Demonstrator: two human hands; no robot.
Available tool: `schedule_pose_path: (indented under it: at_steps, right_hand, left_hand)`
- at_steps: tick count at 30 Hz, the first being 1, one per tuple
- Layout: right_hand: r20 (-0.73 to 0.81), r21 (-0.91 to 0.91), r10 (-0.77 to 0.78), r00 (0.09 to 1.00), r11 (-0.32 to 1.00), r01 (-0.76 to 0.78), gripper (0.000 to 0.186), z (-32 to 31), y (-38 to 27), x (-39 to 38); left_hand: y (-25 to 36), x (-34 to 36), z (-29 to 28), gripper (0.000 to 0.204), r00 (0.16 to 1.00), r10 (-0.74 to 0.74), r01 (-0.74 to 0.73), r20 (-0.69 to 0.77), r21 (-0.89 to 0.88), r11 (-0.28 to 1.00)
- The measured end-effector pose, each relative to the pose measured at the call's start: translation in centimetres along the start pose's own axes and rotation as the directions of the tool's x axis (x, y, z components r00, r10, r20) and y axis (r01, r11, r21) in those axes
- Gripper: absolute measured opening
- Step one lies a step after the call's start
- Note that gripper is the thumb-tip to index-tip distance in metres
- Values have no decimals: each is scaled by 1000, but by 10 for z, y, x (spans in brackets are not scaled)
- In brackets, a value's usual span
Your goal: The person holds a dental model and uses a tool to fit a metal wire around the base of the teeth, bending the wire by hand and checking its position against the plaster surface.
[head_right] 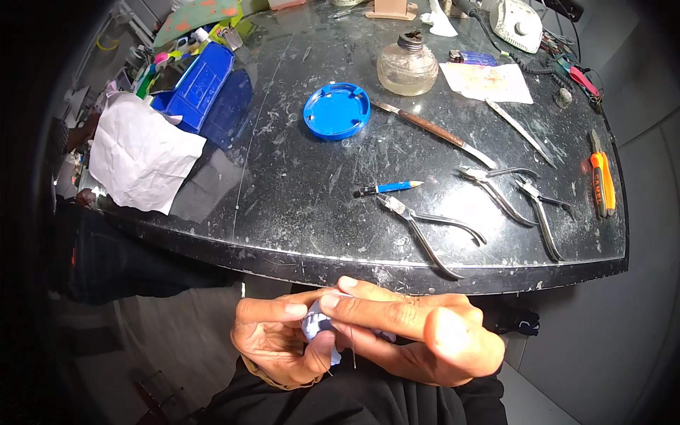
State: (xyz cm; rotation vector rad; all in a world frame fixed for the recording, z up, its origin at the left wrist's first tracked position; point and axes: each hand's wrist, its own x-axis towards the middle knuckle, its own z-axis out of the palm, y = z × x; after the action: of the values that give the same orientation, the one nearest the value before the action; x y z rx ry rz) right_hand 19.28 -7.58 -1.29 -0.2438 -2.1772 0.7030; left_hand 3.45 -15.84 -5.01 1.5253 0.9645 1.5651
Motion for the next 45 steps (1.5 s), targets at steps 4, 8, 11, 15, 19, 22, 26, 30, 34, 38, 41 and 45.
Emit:
schedule_pose_path:
  at_steps: [4, 8, 11, 15, 19, 22, 26, 30, 34, 38, 41, 45]
  right_hand:
    - [45, -29, 11, 999, 1000, -10, 113, -3, -3, 2]
    - [35, -31, -4, 999, 1000, 5, 114, -3, -3, 2]
    - [-33, -23, 21, 999, 999, -22, 115, 7, -5, -4]
    - [-158, 11, 64, 985, 998, -63, 104, 6, -9, -8]
    - [-224, 48, 87, 971, 996, -79, 94, 7, -13, -8]
    - [-256, 74, 106, 961, 993, -90, 87, 9, -13, -9]
    - [-296, 90, 138, 945, 989, -116, 77, 8, -14, -10]
    - [-326, 129, 154, 932, 985, -118, 67, 9, -16, -10]
    - [-350, 159, 188, 918, 977, -139, 57, 8, -14, -10]
    - [-378, 191, 217, 900, 969, -154, 48, 10, -14, -10]
    - [-389, 217, 247, 888, 961, -172, 41, 11, -18, -9]
    - [-400, 263, 295, 868, 944, -199, 32, 15, -20, -8]
  left_hand:
    - [-10, -2, 4, 40, 978, 142, -172, -155, -203, 964]
    - [-12, -3, 2, 40, 977, 182, -201, -114, -176, 964]
    - [-14, -3, 0, 40, 976, 201, -212, -85, -158, 964]
    - [-15, -2, 0, 39, 974, 223, -227, -44, -155, 961]
    - [-14, -2, 0, 39, 970, 241, -241, -15, -158, 958]
    - [-16, -3, -2, 39, 968, 249, -246, 1, -160, 956]
    - [-18, -2, -3, 39, 965, 261, -253, 26, -175, 952]
    - [-16, -3, -6, 38, 961, 274, -264, 43, -164, 950]
    - [-18, 1, -7, 38, 957, 283, -269, 61, -175, 947]
    - [-20, 2, -8, 38, 954, 290, -273, 75, -178, 945]
    - [-19, 2, -8, 38, 951, 297, -279, 81, -185, 942]
    - [-17, 2, -8, 38, 949, 300, -280, 92, -182, 943]
